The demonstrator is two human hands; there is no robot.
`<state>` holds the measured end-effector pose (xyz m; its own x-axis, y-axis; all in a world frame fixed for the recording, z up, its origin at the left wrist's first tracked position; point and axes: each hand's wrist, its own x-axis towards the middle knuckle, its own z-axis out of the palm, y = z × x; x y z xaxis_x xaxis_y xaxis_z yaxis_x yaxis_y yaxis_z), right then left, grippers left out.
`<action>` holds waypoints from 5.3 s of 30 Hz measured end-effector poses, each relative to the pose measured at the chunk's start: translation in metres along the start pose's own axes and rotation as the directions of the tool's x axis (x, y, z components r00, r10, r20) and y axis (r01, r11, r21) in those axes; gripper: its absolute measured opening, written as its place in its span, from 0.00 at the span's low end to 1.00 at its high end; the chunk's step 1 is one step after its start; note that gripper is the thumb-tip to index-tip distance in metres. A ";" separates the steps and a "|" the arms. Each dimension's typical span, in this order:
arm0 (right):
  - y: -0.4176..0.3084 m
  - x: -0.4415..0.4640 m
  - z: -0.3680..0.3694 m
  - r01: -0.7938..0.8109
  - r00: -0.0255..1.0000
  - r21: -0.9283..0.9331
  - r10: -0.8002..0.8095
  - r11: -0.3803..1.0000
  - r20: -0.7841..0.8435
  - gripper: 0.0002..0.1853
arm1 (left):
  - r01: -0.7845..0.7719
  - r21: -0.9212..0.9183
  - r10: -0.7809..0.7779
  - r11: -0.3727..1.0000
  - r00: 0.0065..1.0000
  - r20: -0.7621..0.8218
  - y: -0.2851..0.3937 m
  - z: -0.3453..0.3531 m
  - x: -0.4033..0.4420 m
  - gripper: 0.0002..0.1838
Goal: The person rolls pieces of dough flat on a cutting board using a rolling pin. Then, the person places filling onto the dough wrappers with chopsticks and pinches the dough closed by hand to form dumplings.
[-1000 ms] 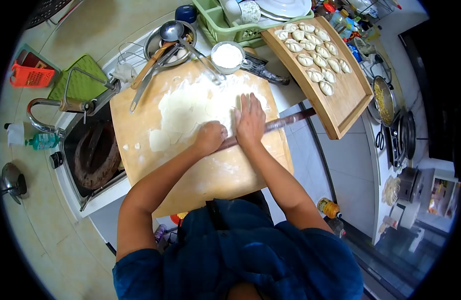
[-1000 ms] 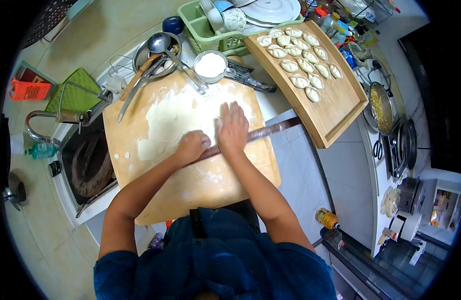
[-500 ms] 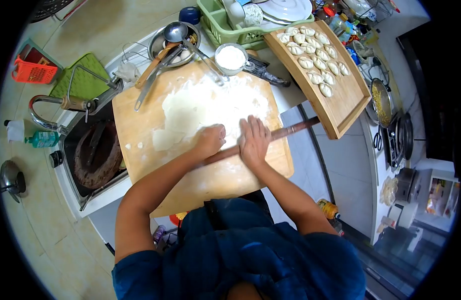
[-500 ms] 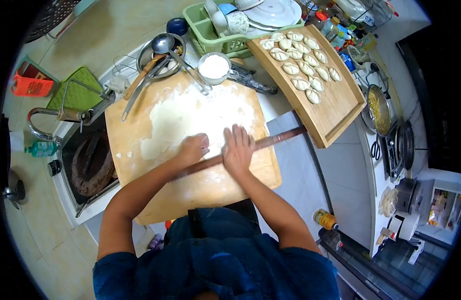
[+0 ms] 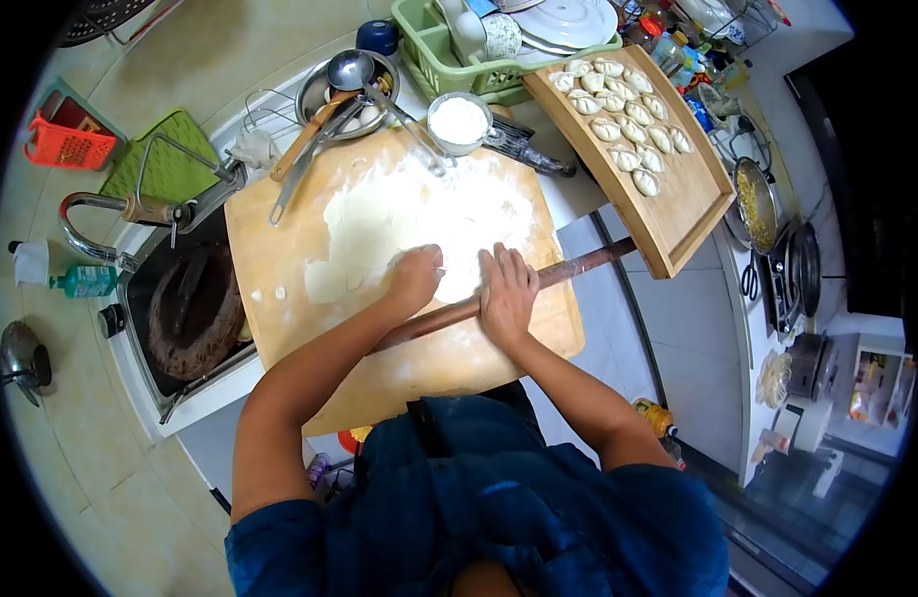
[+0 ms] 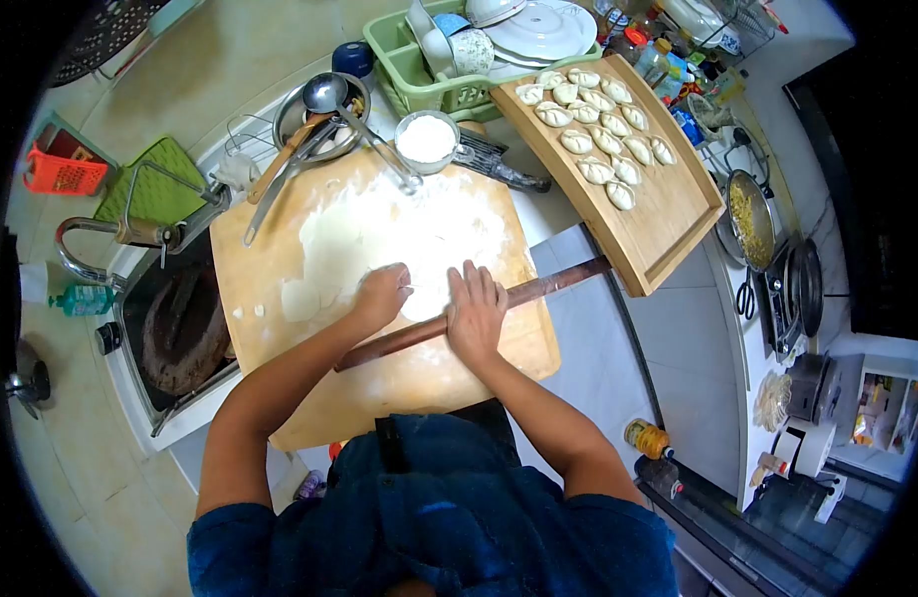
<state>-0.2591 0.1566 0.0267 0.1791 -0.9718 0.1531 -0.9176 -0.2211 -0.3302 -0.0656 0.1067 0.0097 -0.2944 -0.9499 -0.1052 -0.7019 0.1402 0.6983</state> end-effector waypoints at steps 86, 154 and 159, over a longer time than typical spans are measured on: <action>0.004 -0.047 -0.026 0.173 0.984 0.008 -0.174 0.985 0.033 0.40 | -0.110 -0.916 -0.324 -0.387 0.946 0.023 0.033 -0.065 -0.075 0.23; 0.643 0.085 -0.323 -0.210 0.974 -0.155 0.194 0.965 -0.114 0.08 | 0.523 -0.850 -0.172 -0.062 0.833 0.525 0.441 0.237 0.207 0.18; 0.715 0.079 -0.385 -0.494 0.870 -0.057 0.493 0.868 -0.029 0.21 | 0.403 -0.908 -0.262 -0.116 0.869 0.420 0.460 0.254 0.229 0.19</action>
<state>-1.0380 -0.0467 0.1610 -0.3068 -0.9518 -0.0025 -0.9049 0.2924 -0.3092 -0.6202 0.0244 0.1269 -0.3444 -0.7450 -0.5713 0.5517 -0.6530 0.5189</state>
